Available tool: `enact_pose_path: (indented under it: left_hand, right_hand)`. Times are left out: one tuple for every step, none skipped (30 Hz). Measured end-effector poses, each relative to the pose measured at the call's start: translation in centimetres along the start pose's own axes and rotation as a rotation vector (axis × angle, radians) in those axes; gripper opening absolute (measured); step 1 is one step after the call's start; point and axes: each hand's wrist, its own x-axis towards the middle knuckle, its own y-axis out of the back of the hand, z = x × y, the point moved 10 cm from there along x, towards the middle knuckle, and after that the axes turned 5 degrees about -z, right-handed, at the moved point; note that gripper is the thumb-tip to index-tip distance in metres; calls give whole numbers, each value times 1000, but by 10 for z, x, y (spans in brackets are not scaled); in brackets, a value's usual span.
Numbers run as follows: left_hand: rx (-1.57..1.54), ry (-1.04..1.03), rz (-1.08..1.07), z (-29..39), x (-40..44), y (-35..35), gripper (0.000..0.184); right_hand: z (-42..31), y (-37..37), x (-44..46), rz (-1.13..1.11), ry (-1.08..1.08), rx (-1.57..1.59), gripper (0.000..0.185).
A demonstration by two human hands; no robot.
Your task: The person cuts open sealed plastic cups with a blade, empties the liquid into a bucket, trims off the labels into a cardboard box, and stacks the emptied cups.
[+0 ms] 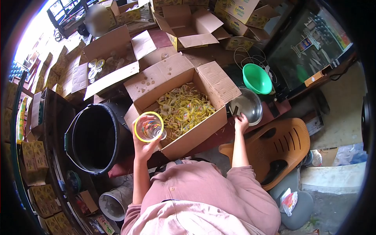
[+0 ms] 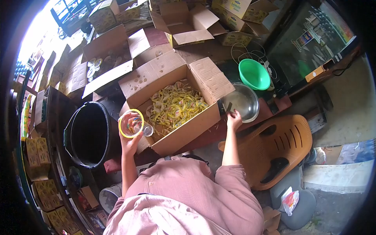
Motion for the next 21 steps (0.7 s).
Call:
enact_pose_path:
  left_hand:
    - [0,12,-1,-2,-1,1,65]
    - [-1,25,-3,-3,-2,2,65]
    - [-1,37,-7,-5,-2,2,65]
    - [8,27,-6,-4,-3,3,65]
    - [9,30,-8,-5,-3,4,65]
    - [10,31,-11,-5,-3,5,65]
    - [10,30,-12,-5,-2,6,65]
    - [12,29,-11,-5,-1,7,65]
    - [13,29,-11,-5,-1,7,65]
    - [14,30,-12,-4,-1,8,65]
    - [3,30,-14,-4,0,8,65]
    - [-8,29,-16,-4,1,8,65]
    - [-18,28,-18,-4,2,7,65]
    - [-21,29,-24,-4,4,7,65]
    - [-22,29,-28,-4,5,7,65]
    - [-19,31,-29,-3,6,7,64]
    - [-48,47,-19,-5,7,7,64]
    - [-29,24,-32,-5,9,6,65]
    - [-8,0,-44,-5,10,6,66]
    - [59,-14,-57,-5,12,6,68]
    - [24,-39,-37,0,12,5,70]
  right_hand:
    - [0,1,-2,17,11,-9,51]
    - [0,2,-4,35,22,-17,51]
    - [-5,5,-9,77,29,-56,51]
    - [-10,9,-14,120,37,-95,51]
    - [-15,14,-19,164,44,-135,51]
    - [-14,13,-20,146,29,-123,52]
    - [-15,13,-20,150,41,-135,52]
    - [-16,14,-19,152,53,-146,51]
    - [-15,14,-18,154,62,-159,51]
    - [-13,13,-17,150,60,-159,50]
    - [-11,13,-16,147,58,-160,49]
    - [-10,13,-14,145,57,-160,48]
    - [-9,15,-12,148,52,-172,47]
    - [-8,16,-11,149,47,-183,46]
    - [-9,14,-12,147,43,-194,45]
    - [-14,18,-14,164,38,-234,43]
    - [-13,22,-14,194,46,-282,45]
    - [-28,33,-24,289,76,-397,45]
    - [-53,46,-36,384,109,-510,45]
    - [-69,55,-47,468,197,-522,44]
    - [-86,64,-57,554,286,-532,43]
